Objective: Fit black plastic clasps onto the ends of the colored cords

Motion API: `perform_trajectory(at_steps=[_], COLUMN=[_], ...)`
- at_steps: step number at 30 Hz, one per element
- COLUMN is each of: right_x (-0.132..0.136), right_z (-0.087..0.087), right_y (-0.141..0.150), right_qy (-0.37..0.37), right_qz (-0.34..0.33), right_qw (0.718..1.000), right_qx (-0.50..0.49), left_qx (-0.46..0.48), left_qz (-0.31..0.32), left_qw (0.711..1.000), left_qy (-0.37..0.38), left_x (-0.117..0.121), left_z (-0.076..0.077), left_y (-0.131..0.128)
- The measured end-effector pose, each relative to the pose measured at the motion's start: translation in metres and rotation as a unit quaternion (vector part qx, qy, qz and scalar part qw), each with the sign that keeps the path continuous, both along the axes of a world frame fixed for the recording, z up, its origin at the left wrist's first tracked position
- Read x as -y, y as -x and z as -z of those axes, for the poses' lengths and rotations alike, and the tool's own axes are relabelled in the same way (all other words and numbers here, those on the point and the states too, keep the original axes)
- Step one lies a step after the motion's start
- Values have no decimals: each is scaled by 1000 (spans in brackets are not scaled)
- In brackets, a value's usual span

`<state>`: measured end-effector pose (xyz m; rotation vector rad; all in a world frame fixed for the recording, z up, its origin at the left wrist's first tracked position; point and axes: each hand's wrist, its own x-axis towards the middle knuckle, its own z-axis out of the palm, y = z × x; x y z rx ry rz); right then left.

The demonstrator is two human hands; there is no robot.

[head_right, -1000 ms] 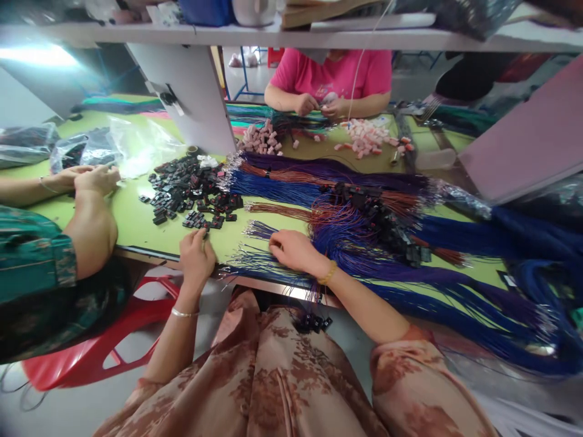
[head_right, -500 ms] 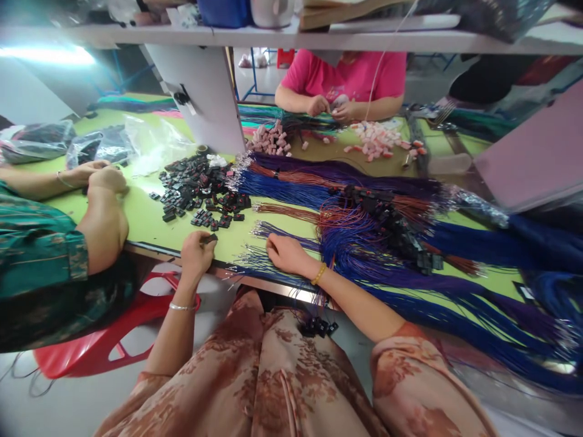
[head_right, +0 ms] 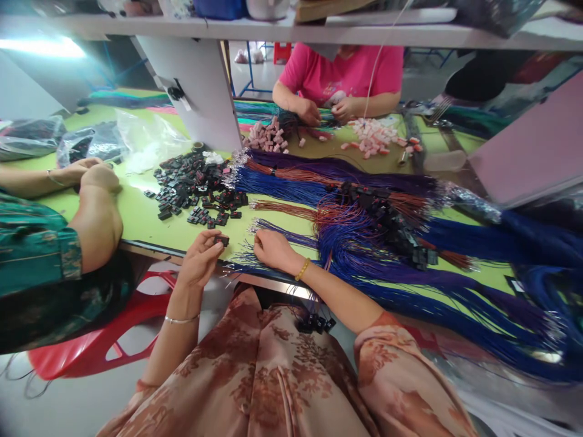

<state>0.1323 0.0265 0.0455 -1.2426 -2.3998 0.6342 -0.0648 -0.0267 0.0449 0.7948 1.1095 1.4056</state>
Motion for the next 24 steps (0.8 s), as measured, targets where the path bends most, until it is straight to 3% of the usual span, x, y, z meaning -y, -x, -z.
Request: perform_trajectory(at_steps=[5, 9, 15, 24], right_x=[6, 8, 9, 12], right_z=[-11, -10, -3, -9], right_y=[-3, -4, -4, -5], right_qy=[23, 49, 60, 63], right_qz=[-9, -24, -12, -6], right_qw=[990, 978, 979, 983], right_qx=[-137, -203, -196, -175], left_qx=[69, 63, 99, 138], left_qz=[36, 34, 69, 112], left_qw=[995, 996, 991, 982], left_qy=[69, 57, 53, 68], left_x=[2, 4, 2, 3], left_z=[3, 9, 16, 14], left_y=[-15, -25, -29, -33])
